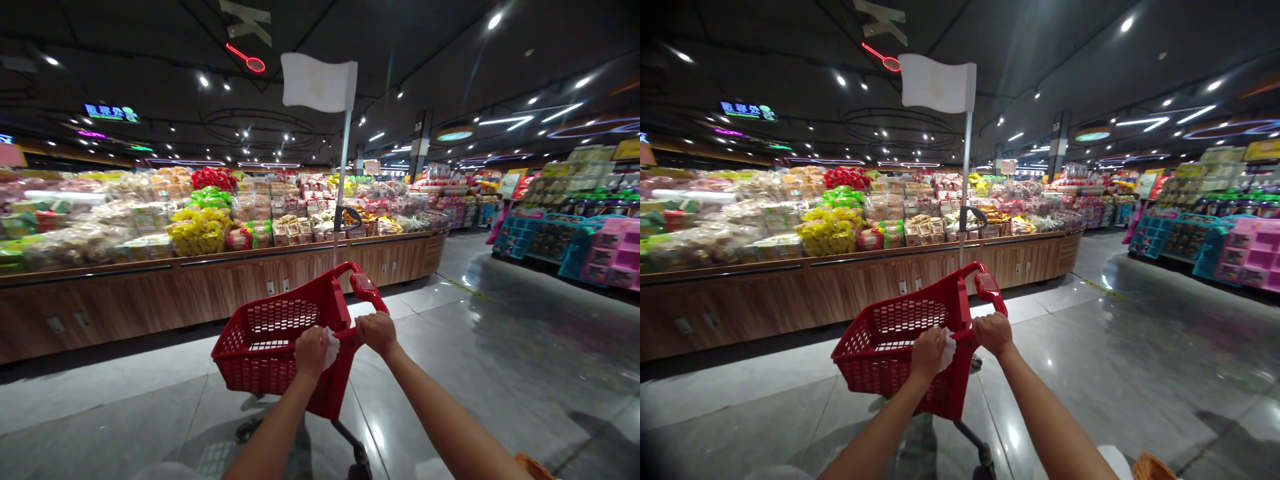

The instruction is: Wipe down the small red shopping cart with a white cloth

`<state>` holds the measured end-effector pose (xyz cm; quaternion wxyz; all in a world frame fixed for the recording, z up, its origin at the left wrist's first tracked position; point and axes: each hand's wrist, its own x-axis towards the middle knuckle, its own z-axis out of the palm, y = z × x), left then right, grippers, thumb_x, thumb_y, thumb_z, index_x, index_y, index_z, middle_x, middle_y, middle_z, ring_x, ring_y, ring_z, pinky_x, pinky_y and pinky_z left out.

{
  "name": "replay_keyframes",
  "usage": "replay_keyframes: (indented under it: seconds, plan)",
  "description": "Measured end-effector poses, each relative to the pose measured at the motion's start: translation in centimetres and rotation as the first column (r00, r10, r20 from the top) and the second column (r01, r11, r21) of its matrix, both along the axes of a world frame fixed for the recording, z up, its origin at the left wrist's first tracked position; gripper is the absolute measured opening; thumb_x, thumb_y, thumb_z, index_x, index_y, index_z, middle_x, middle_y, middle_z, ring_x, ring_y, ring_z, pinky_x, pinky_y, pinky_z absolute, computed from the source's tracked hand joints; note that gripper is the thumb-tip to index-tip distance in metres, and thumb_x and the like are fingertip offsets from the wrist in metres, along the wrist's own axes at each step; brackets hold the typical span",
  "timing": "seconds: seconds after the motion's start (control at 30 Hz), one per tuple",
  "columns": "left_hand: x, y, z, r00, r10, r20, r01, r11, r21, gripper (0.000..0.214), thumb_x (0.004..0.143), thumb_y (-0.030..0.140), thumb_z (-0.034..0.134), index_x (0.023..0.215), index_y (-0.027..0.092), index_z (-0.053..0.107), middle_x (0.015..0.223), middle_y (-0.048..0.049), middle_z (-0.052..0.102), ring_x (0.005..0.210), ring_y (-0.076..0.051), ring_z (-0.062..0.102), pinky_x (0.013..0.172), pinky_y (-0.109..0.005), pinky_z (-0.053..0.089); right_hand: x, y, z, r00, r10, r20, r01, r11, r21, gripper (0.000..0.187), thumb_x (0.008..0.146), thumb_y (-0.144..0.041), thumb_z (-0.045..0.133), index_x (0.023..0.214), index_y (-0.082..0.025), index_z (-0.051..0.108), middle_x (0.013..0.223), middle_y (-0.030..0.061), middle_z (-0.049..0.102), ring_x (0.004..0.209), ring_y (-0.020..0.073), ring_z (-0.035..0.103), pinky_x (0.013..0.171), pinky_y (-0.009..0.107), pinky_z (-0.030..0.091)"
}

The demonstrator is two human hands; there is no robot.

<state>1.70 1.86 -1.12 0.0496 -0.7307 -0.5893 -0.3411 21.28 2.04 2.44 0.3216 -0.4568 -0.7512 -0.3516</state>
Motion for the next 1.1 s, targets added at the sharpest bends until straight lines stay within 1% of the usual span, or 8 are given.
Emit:
replay_keyframes:
  seconds: [0.13,0.27,0.4,0.57,0.63,0.83,0.93,1.1]
  plan:
    - [4.3,-0.9,1.2,0.999,-0.037,-0.006,0.038,0.998,0.041,0.029,0.095,0.037,0.042,0.088,0.023,0.066,0.094,-0.0054,0.066,0.089,-0.023,0.057,0.071,-0.033,0.038,0.0,0.2,0.0,1.0,0.024,-0.006,-0.024,0.999,0.028,0.036,0.088,-0.019,0.046,0.054,-0.02,0.057,0.048,-0.0027,0.058,0.046,0.0093,0.045,0.059,0.031,0.021]
    - [4.9,-0.9,1.2,0.995,-0.077,-0.056,0.082,0.993,0.09,0.025,0.095,0.038,0.044,0.095,0.024,0.065,0.099,-0.0053,0.065,0.095,-0.024,0.055,0.075,-0.035,0.038,0.0,0.3,0.0,1.0,0.02,-0.023,-0.019,0.999,0.047,0.038,0.087,-0.02,0.046,0.051,-0.02,0.056,0.046,-0.0027,0.056,0.044,0.0096,0.042,0.058,0.031,0.02]
    - [2.4,-0.3,0.0,0.982,-0.156,-0.105,0.167,0.981,0.101,0.026,0.096,0.036,0.042,0.101,0.025,0.064,0.102,-0.0037,0.066,0.096,-0.021,0.055,0.078,-0.034,0.04,0.1,0.2,0.0,0.999,0.034,-0.005,-0.034,0.999,-0.003,0.037,0.087,-0.02,0.046,0.053,-0.02,0.057,0.049,-0.0031,0.058,0.047,0.0095,0.043,0.059,0.03,0.022]
    - [-3.0,0.1,-2.6,0.987,-0.075,-0.14,0.093,0.988,0.122,0.024,0.096,0.031,0.042,0.107,0.026,0.063,0.11,-0.0051,0.065,0.104,-0.023,0.054,0.087,-0.037,0.043,0.5,0.1,0.1,0.998,0.056,0.017,-0.055,0.998,-0.027,0.036,0.088,-0.022,0.045,0.054,-0.02,0.057,0.05,-0.0035,0.057,0.048,0.0091,0.043,0.06,0.029,0.023]
    - [-5.4,0.3,-3.4,0.982,-0.1,-0.163,0.122,0.984,0.13,0.023,0.095,0.028,0.043,0.108,0.026,0.062,0.112,-0.0048,0.064,0.108,-0.023,0.053,0.092,-0.038,0.043,0.6,0.2,0.1,0.998,0.062,0.023,-0.061,0.998,-0.017,0.037,0.088,-0.022,0.045,0.054,-0.02,0.057,0.05,-0.0036,0.057,0.048,0.009,0.043,0.06,0.029,0.023]
    - [-10.1,1.2,-4.5,0.971,-0.157,-0.18,0.174,0.981,0.086,0.024,0.088,0.022,0.054,0.111,0.028,0.06,0.115,-0.0034,0.062,0.113,-0.023,0.052,0.098,-0.041,0.043,0.2,0.7,0.0,0.999,0.049,0.018,-0.049,0.999,0.004,0.037,0.087,-0.021,0.047,0.052,-0.02,0.057,0.049,-0.0029,0.058,0.047,0.009,0.043,0.059,0.03,0.023]
    - [-8.7,1.3,-4.1,0.982,-0.143,-0.121,0.152,0.986,0.064,0.019,0.089,0.025,0.053,0.107,0.026,0.061,0.111,-0.0039,0.063,0.11,-0.023,0.053,0.097,-0.042,0.045,-0.1,1.0,-0.1,0.999,0.037,0.001,-0.037,0.999,0.007,0.035,0.087,-0.019,0.048,0.053,-0.02,0.058,0.049,-0.0025,0.058,0.048,0.0094,0.044,0.06,0.031,0.023]
    - [-0.6,1.0,-0.9,0.928,-0.373,-0.01,0.372,0.922,0.105,0.027,0.096,0.026,0.041,0.117,0.024,0.057,0.118,-0.0054,0.06,0.114,-0.02,0.051,0.099,-0.039,0.042,-0.4,1.5,-0.4,0.999,0.038,0.007,-0.037,0.999,-0.03,0.035,0.089,-0.02,0.047,0.057,-0.019,0.059,0.052,-0.0012,0.061,0.049,0.0095,0.047,0.06,0.031,0.023]
